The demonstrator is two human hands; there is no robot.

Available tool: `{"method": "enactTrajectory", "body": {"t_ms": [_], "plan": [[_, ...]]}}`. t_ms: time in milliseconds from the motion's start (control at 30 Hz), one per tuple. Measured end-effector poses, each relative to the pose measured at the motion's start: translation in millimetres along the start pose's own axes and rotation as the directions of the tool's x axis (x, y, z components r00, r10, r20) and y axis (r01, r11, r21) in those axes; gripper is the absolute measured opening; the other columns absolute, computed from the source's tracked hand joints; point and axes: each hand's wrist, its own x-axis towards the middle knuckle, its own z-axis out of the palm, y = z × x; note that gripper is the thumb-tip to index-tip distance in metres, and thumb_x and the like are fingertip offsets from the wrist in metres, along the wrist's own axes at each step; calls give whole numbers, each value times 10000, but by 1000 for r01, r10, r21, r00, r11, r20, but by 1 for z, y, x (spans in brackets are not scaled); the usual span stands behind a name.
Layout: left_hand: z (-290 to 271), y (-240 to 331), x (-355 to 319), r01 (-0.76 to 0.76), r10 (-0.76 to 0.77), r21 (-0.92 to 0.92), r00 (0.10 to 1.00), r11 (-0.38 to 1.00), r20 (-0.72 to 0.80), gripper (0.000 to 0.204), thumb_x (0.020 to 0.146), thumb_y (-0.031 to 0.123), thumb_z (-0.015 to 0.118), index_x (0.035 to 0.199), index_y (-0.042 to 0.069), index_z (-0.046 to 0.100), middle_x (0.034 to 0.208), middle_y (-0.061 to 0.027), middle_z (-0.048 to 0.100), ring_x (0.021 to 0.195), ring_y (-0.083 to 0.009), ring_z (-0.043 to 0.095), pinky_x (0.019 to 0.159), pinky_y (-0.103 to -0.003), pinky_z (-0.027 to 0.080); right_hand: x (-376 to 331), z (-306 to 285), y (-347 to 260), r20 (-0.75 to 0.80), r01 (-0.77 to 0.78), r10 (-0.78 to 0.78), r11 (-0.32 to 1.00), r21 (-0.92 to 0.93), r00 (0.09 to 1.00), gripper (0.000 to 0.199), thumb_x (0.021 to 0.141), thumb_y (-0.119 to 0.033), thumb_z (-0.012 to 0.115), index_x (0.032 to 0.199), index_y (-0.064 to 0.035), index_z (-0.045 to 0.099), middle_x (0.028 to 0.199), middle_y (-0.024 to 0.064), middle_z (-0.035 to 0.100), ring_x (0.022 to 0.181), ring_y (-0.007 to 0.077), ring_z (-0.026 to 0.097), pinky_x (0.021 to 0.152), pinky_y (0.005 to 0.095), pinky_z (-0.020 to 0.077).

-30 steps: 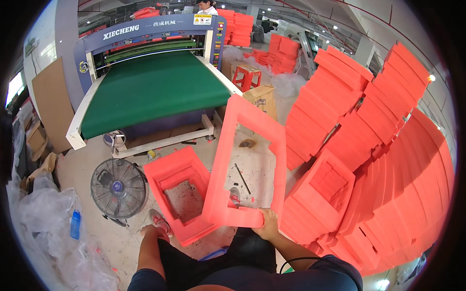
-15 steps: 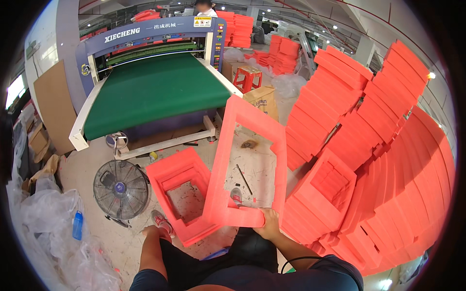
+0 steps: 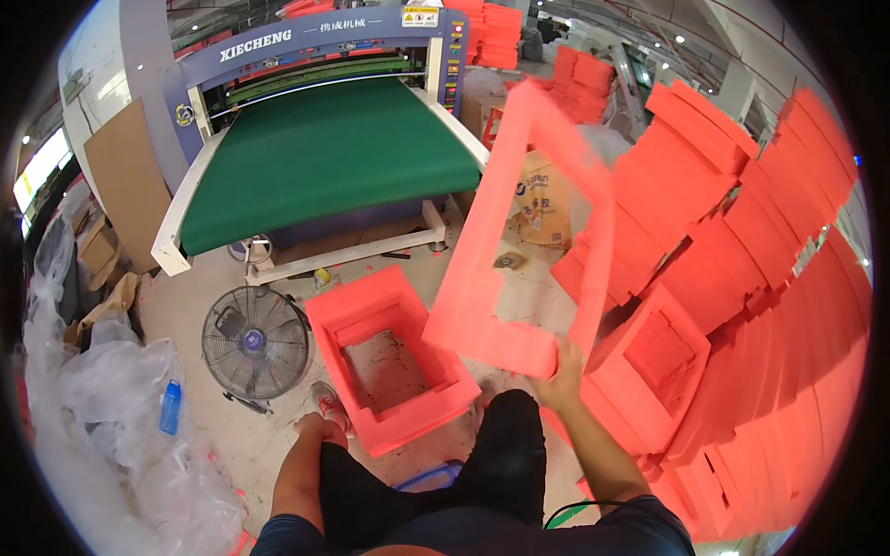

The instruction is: Operate a foam processing machine to press and stack red foam packaging frames.

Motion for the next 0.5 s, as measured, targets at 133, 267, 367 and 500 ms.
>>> {"method": "enactTrajectory", "body": {"t_ms": [133, 267, 367, 500], "plan": [[10, 14, 6, -76, 88, 97, 988, 992, -129, 629, 675, 370, 790, 1228, 90, 684, 1263, -151, 670, 1240, -241, 613, 1049, -385, 450, 129, 25, 20, -92, -41, 38, 999, -29, 995, 898, 712, -282, 852, 1459, -40, 417, 1295, 185, 559, 1199, 368, 510, 1030, 470, 353], [-18, 26, 26, -136, 132, 87, 990, 987, 50, 597, 702, 395, 778, 1217, 104, 697, 1259, -140, 676, 1236, -241, 614, 1053, -380, 447, 283, 74, 45, -248, 14, -21, 1000, -27, 969, 972, 740, -175, 820, 1546, -41, 293, 1349, 207, 527, 1242, 373, 487, 1068, 482, 309], [-51, 35, 45, -189, 174, 52, 960, 981, 219, 566, 730, 419, 766, 1206, 118, 709, 1256, -129, 681, 1233, -241, 615, 1058, -374, 444, 380, 123, 59, -308, -43, 12, 995, -95, 951, 1025, 730, -128, 793, 1581, -74, 225, 1300, 198, 528, 1211, 382, 489, 1059, 494, 308], [-113, 47, 53, -277, 254, -13, 860, 961, 442, 530, 766, 453, 750, 1191, 137, 726, 1252, -114, 688, 1229, -240, 616, 1065, -368, 440, 462, 181, 73, -327, -81, 21, 982, -171, 945, 1018, 743, -119, 779, 1588, -89, 212, 1286, 199, 518, 1208, 388, 477, 1059, 505, 302]]}}
